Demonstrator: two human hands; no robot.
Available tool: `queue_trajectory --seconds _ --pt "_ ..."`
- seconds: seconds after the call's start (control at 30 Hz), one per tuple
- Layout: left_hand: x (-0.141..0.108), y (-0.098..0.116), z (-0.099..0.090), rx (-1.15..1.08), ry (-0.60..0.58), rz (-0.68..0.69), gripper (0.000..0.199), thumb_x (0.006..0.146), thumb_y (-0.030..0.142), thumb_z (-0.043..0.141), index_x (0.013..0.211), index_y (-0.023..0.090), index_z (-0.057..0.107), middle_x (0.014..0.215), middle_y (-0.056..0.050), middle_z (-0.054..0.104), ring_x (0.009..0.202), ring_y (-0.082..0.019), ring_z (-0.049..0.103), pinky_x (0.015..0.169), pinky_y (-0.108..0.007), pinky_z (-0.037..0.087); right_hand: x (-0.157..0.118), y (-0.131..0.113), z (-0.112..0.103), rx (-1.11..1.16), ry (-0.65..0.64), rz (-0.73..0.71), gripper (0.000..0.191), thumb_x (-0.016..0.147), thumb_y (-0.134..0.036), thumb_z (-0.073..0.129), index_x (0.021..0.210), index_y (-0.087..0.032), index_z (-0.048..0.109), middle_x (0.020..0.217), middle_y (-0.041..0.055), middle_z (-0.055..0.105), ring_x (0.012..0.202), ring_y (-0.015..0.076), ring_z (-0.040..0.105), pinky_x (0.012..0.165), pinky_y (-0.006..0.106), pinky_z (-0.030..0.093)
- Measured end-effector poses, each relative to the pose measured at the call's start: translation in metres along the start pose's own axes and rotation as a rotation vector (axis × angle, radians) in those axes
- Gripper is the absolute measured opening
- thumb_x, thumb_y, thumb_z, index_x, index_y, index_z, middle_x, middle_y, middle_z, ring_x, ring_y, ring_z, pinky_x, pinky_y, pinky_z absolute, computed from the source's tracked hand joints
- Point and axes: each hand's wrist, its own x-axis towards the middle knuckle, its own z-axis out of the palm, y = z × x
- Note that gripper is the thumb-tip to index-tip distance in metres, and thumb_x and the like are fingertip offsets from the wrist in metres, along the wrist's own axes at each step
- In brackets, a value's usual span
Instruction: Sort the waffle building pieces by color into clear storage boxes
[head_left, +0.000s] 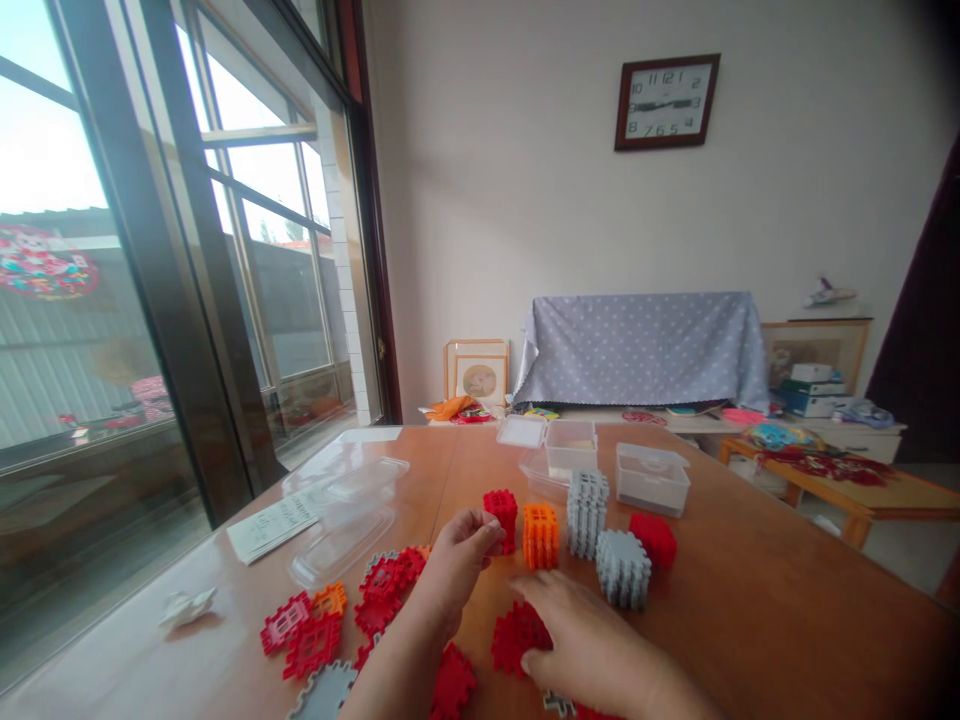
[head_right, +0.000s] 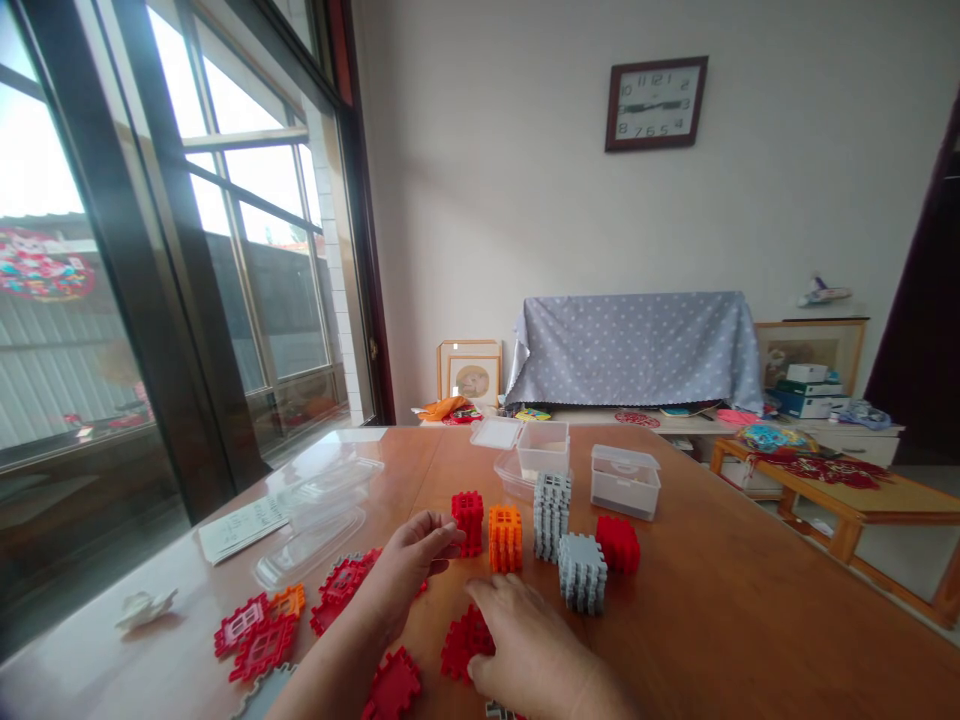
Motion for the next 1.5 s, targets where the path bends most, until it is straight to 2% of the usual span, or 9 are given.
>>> queue_trajectory --seconds 0.2,0.3,0.4,0.57,0.7,0.87,1.13,1.3,1.5 --pt "0.0 -0.004 0.001 0.012 -0.196 0.006 0.024 0.073 0.02 0.061 0.096 0.019 0.066 0.095 -0.002 0.07 0.083 -0.015 0.059 0.076 -0.027 0.04 0.013 0.005 -0.007 0.45 0.208 0.094 0.024 0.083 -0.03 0.065 0.106 -0.023 0.067 0.1 0.0036 0.074 0.094 0.0218 0.067 0.08 0.03 0.048" --pt "-0.002 -0.003 0.003 0.02 -0.269 -0.005 0.028 0.074 0.021 0.062 0.1 0.019 0.068 0.099 -0.002 0.071 0.088 -0.016 0.06 0.08 -0.028 0.041 0.02 0.01 -0.004 0.731 0.248 0.209 0.022 0.09 -0.041 0.059 0.097 -0.021 0.066 0.086 0.0025 0.072 0.085 0.0206 0.068 0.065 0.027 0.048" --pt "0.002 -0.007 0.004 0.004 -0.246 -0.021 0.032 0.072 0.027 0.068 0.104 0.02 0.067 0.098 -0.002 0.071 0.086 -0.016 0.061 0.077 -0.027 0.042 0.024 0.014 0.0 0.983 0.25 0.266 0.029 0.091 -0.048 0.056 0.091 -0.02 0.064 0.083 0.0028 0.071 0.077 0.0201 0.069 0.056 0.026 0.047" --pt "0.013 -0.021 0.004 -0.004 -0.182 -0.079 0.037 0.066 0.045 0.079 0.085 0.018 0.063 0.073 0.0 0.066 0.067 -0.014 0.058 0.063 -0.025 0.038 0.027 0.015 0.005 1.23 0.268 0.318 0.027 0.089 -0.047 0.058 0.091 -0.02 0.061 0.084 0.0031 0.073 0.07 0.0178 0.07 0.063 0.029 0.053" --pt "0.014 -0.022 0.005 -0.022 -0.158 -0.085 0.045 0.061 0.051 0.084 0.078 0.018 0.06 0.067 0.001 0.063 0.063 -0.013 0.056 0.06 -0.024 0.037 0.027 0.018 0.005 1.24 0.298 0.334 0.03 0.088 -0.049 0.06 0.096 -0.02 0.064 0.086 0.0039 0.073 0.075 0.0175 0.069 0.066 0.028 0.053" --pt "0.01 -0.016 0.005 -0.082 -0.133 -0.036 0.044 0.062 0.052 0.084 0.077 0.017 0.061 0.068 0.0 0.064 0.062 -0.012 0.056 0.061 -0.024 0.038 0.025 0.02 0.003 1.105 0.384 0.336 0.031 0.084 -0.047 0.067 0.091 -0.018 0.07 0.08 0.0018 0.067 0.068 0.0128 0.061 0.053 0.02 0.042" --pt "0.008 -0.01 0.008 -0.096 -0.053 0.046 0.041 0.066 0.049 0.081 0.086 0.017 0.064 0.068 0.0 0.062 0.061 -0.012 0.053 0.06 -0.024 0.037 0.025 0.019 0.004 1.18 0.355 0.309 0.03 0.084 -0.044 0.068 0.097 -0.017 0.068 0.077 -0.0001 0.065 0.066 0.0122 0.061 0.055 0.021 0.043" --pt "0.005 -0.008 0.009 -0.05 -0.068 0.098 0.037 0.069 0.035 0.077 0.1 0.018 0.064 0.086 -0.002 0.067 0.07 -0.013 0.057 0.064 -0.024 0.04 0.028 0.025 0.005 1.164 0.42 0.35 0.035 0.084 -0.044 0.069 0.106 -0.017 0.068 0.076 -0.0014 0.063 0.064 0.0119 0.06 0.055 0.022 0.044" --pt "0.0 -0.013 0.008 0.187 -0.186 0.258 0.053 0.072 0.017 0.069 0.124 0.02 0.061 0.113 -0.007 0.067 0.08 -0.015 0.058 0.068 -0.025 0.044 0.031 0.032 0.005 1.127 0.452 0.373 0.038 0.082 -0.047 0.071 0.106 -0.017 0.069 0.074 -0.0009 0.064 0.063 0.0127 0.059 0.054 0.022 0.043"
